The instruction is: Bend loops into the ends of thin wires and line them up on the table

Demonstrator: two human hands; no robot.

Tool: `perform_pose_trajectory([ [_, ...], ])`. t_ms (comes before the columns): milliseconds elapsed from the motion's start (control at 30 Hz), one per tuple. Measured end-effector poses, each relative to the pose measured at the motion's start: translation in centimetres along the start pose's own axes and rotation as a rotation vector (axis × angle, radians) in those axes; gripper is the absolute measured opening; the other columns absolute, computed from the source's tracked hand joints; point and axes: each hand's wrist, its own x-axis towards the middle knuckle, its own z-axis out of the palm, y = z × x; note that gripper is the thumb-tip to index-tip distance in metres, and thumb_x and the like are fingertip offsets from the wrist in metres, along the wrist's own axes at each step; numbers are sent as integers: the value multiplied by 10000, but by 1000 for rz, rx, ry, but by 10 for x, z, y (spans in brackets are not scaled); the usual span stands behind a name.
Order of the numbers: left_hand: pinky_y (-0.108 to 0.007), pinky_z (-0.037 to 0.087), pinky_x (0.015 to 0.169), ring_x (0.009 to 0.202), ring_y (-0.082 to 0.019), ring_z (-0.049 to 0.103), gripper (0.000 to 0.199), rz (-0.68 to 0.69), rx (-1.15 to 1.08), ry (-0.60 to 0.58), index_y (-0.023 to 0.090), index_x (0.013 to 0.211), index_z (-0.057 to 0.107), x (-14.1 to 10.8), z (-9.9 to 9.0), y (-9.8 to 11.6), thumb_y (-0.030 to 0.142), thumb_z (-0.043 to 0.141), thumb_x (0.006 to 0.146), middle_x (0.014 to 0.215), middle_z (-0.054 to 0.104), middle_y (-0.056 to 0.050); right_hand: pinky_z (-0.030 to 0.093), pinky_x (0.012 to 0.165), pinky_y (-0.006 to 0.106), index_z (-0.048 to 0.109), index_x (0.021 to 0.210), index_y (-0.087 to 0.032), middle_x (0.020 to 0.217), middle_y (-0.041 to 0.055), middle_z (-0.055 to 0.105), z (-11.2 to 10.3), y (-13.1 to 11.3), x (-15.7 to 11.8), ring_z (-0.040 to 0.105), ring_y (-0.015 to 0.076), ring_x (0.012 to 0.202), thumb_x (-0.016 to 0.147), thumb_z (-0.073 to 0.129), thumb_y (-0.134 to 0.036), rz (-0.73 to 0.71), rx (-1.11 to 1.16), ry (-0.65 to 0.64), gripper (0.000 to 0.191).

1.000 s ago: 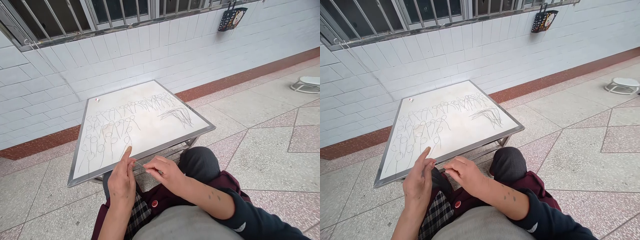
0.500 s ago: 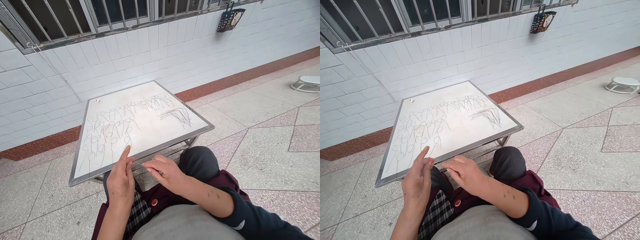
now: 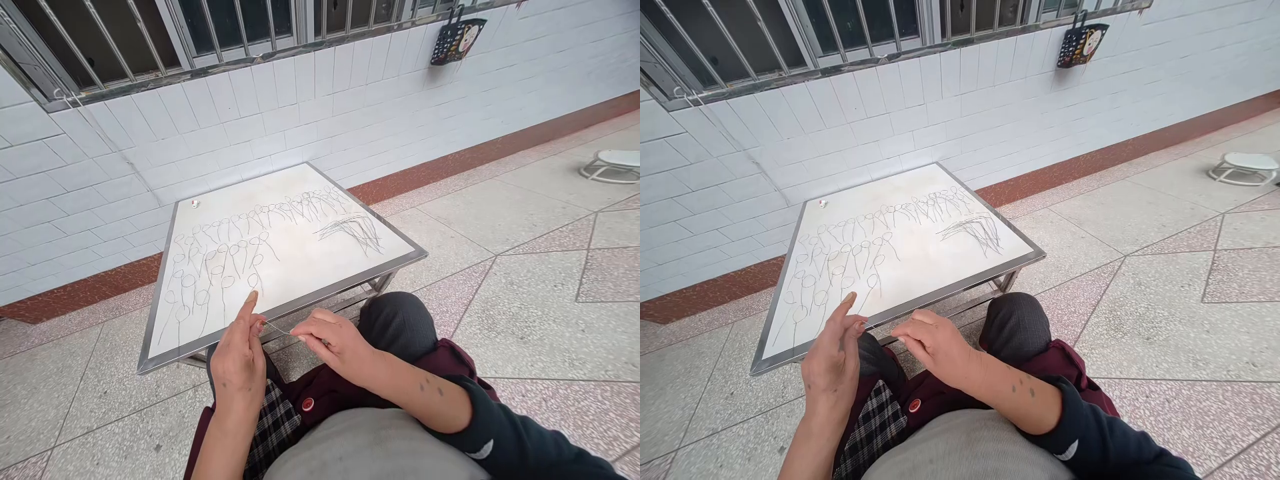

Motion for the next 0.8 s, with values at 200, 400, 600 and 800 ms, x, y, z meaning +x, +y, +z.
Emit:
perform_pose_trajectory([
  [200, -273, 509, 720, 744, -147, 663, 395, -11, 17, -9, 231, 1288, 537, -1, 1, -3, 171, 450, 907, 860, 717, -1, 452, 691, 271, 633, 1043, -183, 832, 49, 632, -3, 3, -2, 552, 150, 763, 937, 463, -162, 3, 1, -32, 201],
  [400, -284, 502, 711, 773, -154, 665, 417, -64, 52, 47, 244, 1294, 529, 5, 0, -11, 157, 431, 898, 894, 715, -13, 466, 705, 258, 634, 979, -186, 837, 37, 641, -13, 10, -9, 572, 145, 788, 929, 495, -172, 123, 18, -29, 148],
  [600, -308, 510, 735, 787, -165, 671, 431, -21, 68, 3, 249, 1313, 510, 5, 4, -12, 159, 433, 899, 901, 722, -17, 483, 758, 311, 615, 1026, -180, 909, 52, 666, -25, 23, -9, 574, 186, 853, 916, 538, -225, 135, -129, -114, 142],
  [800, -285, 500, 647, 758, -165, 665, 433, 12, 52, -17, 247, 1330, 486, 4, 10, -3, 179, 439, 905, 896, 717, -22, 475, 697, 299, 639, 998, -168, 818, 48, 695, -10, 23, 4, 595, 187, 757, 927, 521, -253, 44, -319, -126, 161],
])
